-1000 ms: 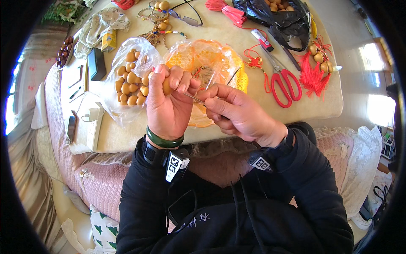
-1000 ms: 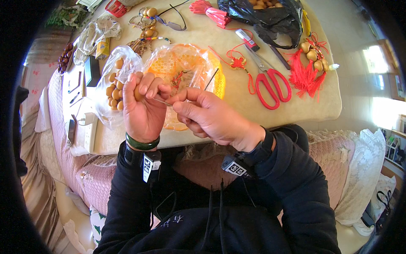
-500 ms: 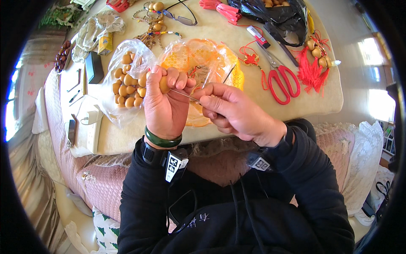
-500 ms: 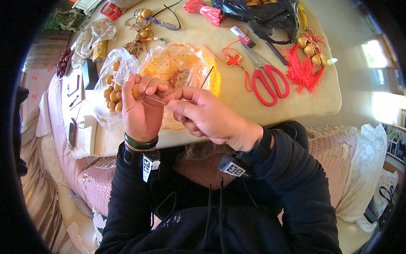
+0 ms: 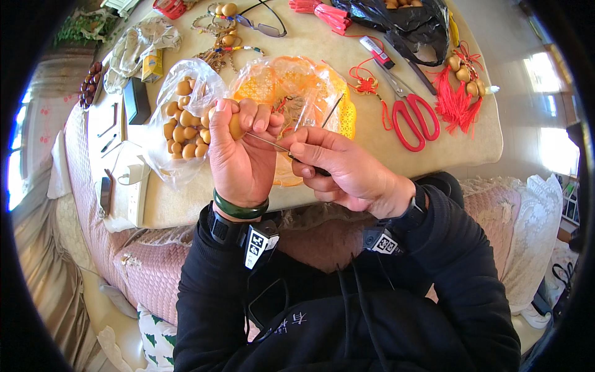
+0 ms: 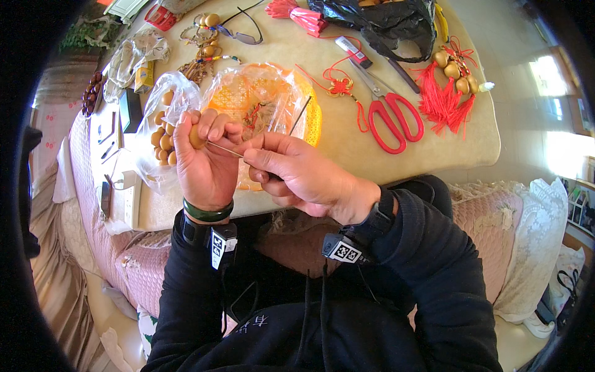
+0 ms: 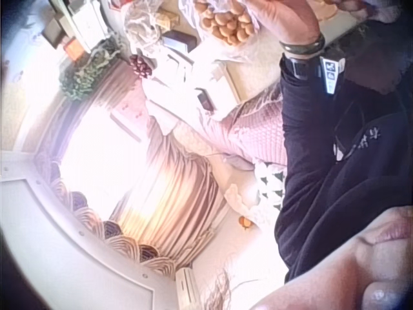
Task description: The person holds a small round wooden bead and uses a hand drill to create a hole through its center. They rotate the bead and adjust the drill angle to continue the hole from the opposite side, working over a plastic bag to catch debris.
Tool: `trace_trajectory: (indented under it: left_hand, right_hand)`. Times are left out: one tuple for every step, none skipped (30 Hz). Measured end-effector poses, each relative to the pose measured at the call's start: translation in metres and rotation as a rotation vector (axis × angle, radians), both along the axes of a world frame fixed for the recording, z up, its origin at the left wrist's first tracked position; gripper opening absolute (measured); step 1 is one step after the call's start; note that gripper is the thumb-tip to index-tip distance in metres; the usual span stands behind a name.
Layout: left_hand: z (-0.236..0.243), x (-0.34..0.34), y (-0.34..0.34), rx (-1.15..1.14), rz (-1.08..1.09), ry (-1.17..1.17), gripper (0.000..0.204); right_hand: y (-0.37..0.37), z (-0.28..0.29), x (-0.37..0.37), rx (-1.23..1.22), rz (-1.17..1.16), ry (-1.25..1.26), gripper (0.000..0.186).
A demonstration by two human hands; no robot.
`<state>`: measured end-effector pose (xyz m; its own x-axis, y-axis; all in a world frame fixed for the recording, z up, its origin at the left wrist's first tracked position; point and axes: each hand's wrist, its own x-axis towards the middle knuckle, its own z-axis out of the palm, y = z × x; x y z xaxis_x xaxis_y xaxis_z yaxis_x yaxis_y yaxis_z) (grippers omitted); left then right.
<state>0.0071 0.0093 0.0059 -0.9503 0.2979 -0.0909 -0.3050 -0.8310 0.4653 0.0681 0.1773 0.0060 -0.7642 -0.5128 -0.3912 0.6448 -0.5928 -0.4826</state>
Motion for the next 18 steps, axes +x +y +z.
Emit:
trace_trajectory:
  left_hand:
    - [0.001, -0.001, 0.000, -0.003, 0.002, 0.001, 0.016]
    - [0.001, -0.001, 0.001, -0.009, 0.000, -0.001, 0.017]
    - [0.002, -0.002, 0.001, -0.062, 0.016, -0.003, 0.017]
    - [0.002, -0.002, 0.001, -0.118, 0.030, -0.007, 0.017]
    - [0.003, -0.003, 0.001, -0.171, 0.048, -0.014, 0.018]
    - [0.004, -0.003, 0.001, -0.226, 0.072, -0.043, 0.017]
    - [0.004, -0.003, 0.000, -0.277, 0.098, -0.075, 0.017]
    - [0.004, -0.004, 0.000, -0.327, 0.124, -0.107, 0.017]
    - [0.003, -0.004, -0.001, -0.304, 0.117, -0.101, 0.017]
    - [0.003, -0.004, -0.001, -0.282, 0.113, -0.096, 0.017]
    - [0.002, -0.003, -0.002, -0.260, 0.113, -0.102, 0.017]
    - [0.002, -0.003, -0.002, -0.251, 0.103, -0.092, 0.017]
    - [0.001, -0.003, -0.001, -0.241, 0.095, -0.092, 0.017]
    - [0.000, -0.002, 0.000, -0.234, 0.090, -0.100, 0.017]
    - [-0.001, -0.002, 0.001, -0.211, 0.078, -0.077, 0.017]
    - [-0.001, -0.002, 0.002, -0.189, 0.071, -0.062, 0.017]
    - [-0.001, -0.002, 0.002, -0.168, 0.065, -0.047, 0.017]
    - [-0.001, -0.001, 0.002, -0.134, 0.054, -0.042, 0.017]
  right_hand:
    - [0.000, 0.001, -0.001, -0.202, -0.007, -0.126, 0.005]
    - [0.000, 0.000, -0.002, -0.147, 0.007, -0.107, 0.008]
    - [-0.002, -0.001, -0.004, 0.052, -0.017, 0.095, 0.011]
    - [-0.007, -0.004, -0.006, 0.265, -0.061, 0.292, 0.013]
    - [-0.010, -0.006, -0.008, 0.477, -0.105, 0.489, 0.016]
    - [-0.012, -0.008, -0.009, 0.591, -0.171, 0.642, 0.016]
    - [-0.011, -0.008, -0.010, 0.706, -0.240, 0.794, 0.016]
    - [-0.011, -0.008, -0.010, 0.828, -0.289, 0.933, 0.016]
    - [-0.010, -0.008, -0.009, 0.941, -0.298, 1.024, 0.017]
    - [-0.007, -0.005, -0.007, 1.058, -0.282, 1.101, 0.018]
    - [-0.005, -0.003, -0.005, 1.177, -0.265, 1.177, 0.020]
    - [-0.003, 0.000, -0.004, 1.231, -0.222, 1.173, 0.020]
    - [-0.003, 0.002, -0.003, 1.287, -0.180, 1.167, 0.021]
    - [-0.002, 0.004, -0.004, 1.343, -0.139, 1.161, 0.022]
    - [-0.003, 0.005, -0.006, 1.257, -0.220, 1.191, 0.021]
    - [-0.003, 0.005, -0.007, 1.170, -0.299, 1.220, 0.020]
    - [-0.003, 0.004, -0.010, 1.115, -0.290, 1.218, 0.019]
    - [-0.002, 0.003, -0.010, 0.769, -0.238, 0.840, 0.017]
